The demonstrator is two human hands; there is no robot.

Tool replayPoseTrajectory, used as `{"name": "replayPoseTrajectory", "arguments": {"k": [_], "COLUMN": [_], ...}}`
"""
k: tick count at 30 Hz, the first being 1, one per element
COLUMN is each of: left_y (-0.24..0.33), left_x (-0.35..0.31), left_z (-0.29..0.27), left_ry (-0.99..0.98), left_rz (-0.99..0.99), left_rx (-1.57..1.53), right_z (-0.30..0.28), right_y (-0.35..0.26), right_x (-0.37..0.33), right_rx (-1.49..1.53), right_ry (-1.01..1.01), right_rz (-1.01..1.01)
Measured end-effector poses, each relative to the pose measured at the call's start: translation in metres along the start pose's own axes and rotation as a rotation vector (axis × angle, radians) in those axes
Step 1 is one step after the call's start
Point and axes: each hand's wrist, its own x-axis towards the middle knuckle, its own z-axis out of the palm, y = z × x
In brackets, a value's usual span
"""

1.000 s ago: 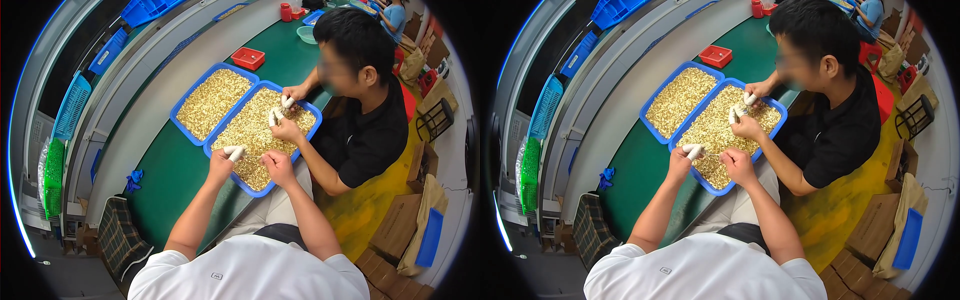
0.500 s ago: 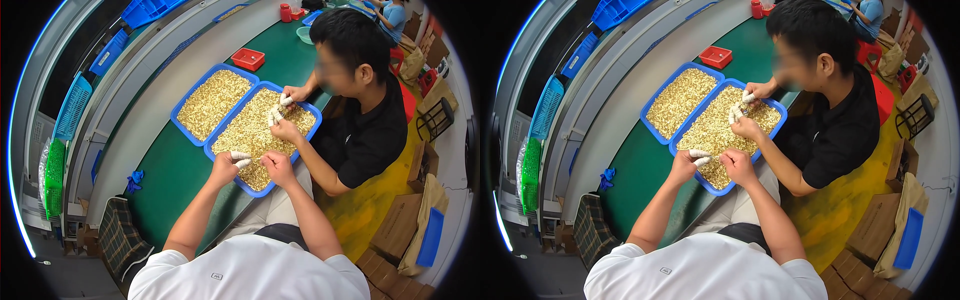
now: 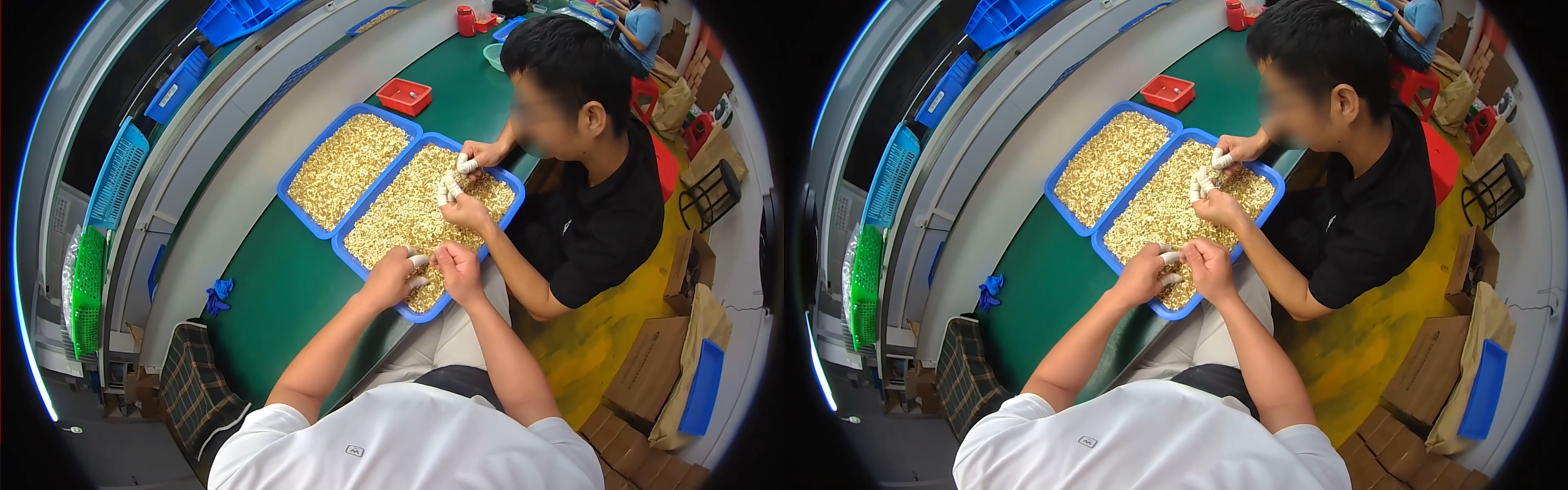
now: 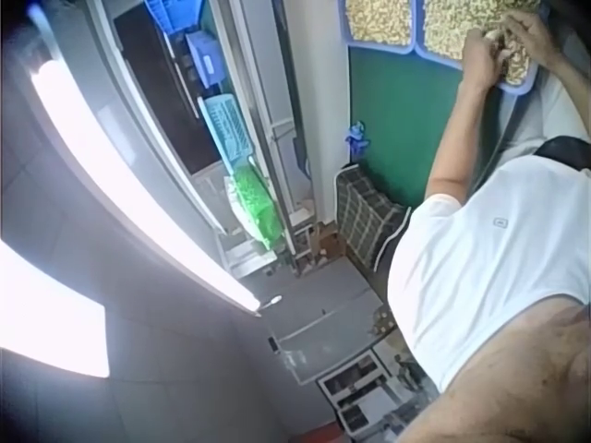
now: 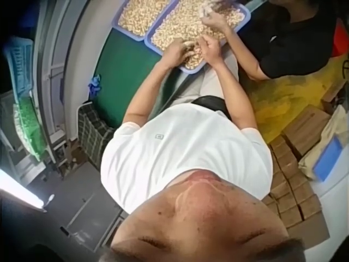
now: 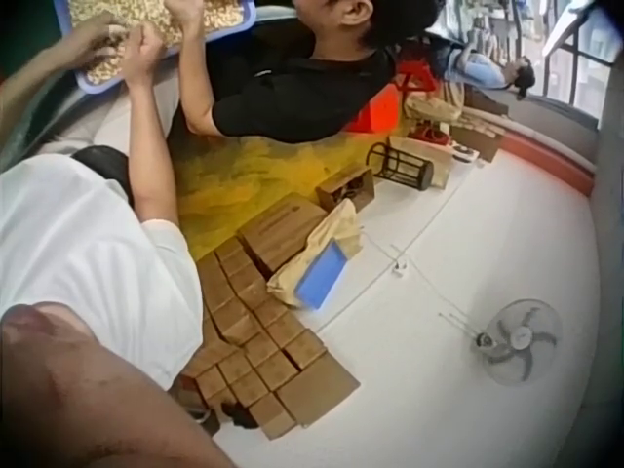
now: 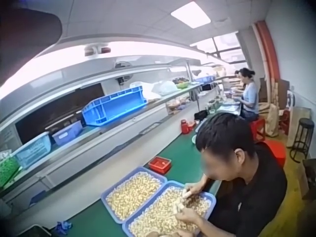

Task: Manual inspection and sorting of nuts in plastic trays on a workbench.

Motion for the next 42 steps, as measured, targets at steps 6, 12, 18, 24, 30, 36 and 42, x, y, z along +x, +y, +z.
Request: {"name": "replayPoseTrajectory", "arguments": {"k": [6, 12, 18, 24, 30, 36, 42], "left_y": [-0.009, -0.015, -0.005, -0.003, -0.004, -0.008, -0.010], "left_x": [-0.002, -0.005, 0.002, 0.002, -0.001, -0.005, -0.009], "left_z": [0.001, -0.004, -0.014, -0.014, -0.004, 0.002, 0.011], "left_ry": [-0.058, 0.104, 0.269, 0.211, 0.109, 0.059, 0.127], "left_rz": [-0.224, -0.490, -0.621, -0.616, -0.629, -0.088, -0.170], "left_rx": [-0.075, -0.501, -1.063, -1.029, -1.005, -0.138, -0.115], "right_z": [0.000, 0.001, 0.001, 0.001, 0.002, 0.001, 0.001], "right_y": [0.003, 0.002, -0.004, -0.008, -0.006, -0.001, 0.000], "right_x": [0.000, 0.000, 0.001, 0.002, 0.002, 0.000, -0.001], "right_rx": [-0.071, -0.073, -0.123, -0.110, -0.223, 0.004, -0.098], "right_ry": [-0.015, -0.016, -0.039, -0.075, -0.149, 0.029, -0.018], "right_rz": [-0.027, -0.039, -0.058, -0.050, -0.041, 0.057, -0.012]}}
